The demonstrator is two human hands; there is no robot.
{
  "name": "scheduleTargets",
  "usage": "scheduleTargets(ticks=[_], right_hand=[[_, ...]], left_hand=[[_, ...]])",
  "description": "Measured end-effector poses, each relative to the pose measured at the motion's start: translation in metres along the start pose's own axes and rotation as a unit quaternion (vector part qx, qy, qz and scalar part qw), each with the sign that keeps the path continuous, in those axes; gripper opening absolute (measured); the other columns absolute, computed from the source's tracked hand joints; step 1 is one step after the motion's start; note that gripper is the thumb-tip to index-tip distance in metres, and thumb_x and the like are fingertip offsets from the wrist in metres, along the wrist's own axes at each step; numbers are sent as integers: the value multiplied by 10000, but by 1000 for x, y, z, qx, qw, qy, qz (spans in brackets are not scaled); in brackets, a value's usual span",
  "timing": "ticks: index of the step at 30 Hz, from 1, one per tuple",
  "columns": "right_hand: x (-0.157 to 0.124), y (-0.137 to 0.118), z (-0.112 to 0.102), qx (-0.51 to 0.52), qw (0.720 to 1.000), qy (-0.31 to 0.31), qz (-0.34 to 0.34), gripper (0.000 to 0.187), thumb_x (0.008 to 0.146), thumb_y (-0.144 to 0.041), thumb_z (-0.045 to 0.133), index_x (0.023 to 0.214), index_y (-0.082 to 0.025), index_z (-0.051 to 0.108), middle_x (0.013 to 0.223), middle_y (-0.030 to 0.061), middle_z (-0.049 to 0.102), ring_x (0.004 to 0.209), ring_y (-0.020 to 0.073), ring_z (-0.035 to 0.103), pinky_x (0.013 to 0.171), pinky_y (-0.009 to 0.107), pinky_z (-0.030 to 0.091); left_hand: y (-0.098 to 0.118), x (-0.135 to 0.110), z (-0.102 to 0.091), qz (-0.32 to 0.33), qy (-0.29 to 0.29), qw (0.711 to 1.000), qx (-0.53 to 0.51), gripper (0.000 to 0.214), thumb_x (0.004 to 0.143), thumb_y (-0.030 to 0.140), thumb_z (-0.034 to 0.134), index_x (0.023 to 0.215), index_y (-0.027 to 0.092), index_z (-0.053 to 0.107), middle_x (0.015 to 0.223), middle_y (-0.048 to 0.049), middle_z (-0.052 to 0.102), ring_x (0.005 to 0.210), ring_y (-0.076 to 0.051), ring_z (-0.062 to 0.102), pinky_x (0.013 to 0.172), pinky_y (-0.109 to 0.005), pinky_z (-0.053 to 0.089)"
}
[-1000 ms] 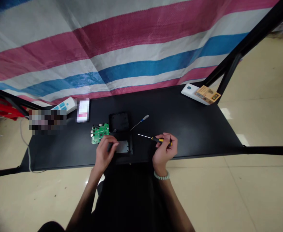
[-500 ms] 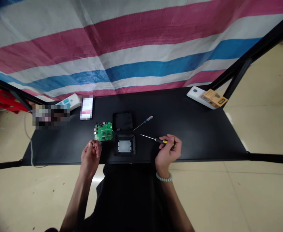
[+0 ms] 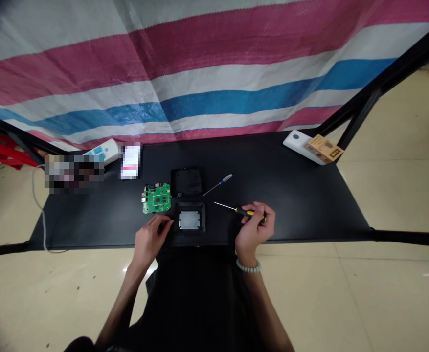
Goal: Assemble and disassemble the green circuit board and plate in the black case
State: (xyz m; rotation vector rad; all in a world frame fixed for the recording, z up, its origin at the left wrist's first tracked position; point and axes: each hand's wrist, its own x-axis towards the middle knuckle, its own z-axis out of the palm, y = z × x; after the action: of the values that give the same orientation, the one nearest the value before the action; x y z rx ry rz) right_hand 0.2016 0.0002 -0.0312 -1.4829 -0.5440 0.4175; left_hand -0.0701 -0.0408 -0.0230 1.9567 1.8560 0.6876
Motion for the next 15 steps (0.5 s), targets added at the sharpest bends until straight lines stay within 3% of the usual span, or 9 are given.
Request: scheduleTargets(ticks=[9,15], right_hand=[[0,3,1,23,1000,4,-2,253,1018,-430,603,983,-181,634,758,2,698,503,86,517,454,225,385],[0,4,1,31,1000,3,-7,236,1017,-408,610,973,-178,631,752,2,700,490,79,508,440,218,379]], left_hand=[[-1,7,1,-33,19,997,-62,150,994,335,717,904,217,738,853,0,720,629,-133,597,611,-247,430],[-1,8,0,-30,30,995,-87,166,1012,353,689,944,214,750,871,-13,708,659,-136,606,642,-252,464]])
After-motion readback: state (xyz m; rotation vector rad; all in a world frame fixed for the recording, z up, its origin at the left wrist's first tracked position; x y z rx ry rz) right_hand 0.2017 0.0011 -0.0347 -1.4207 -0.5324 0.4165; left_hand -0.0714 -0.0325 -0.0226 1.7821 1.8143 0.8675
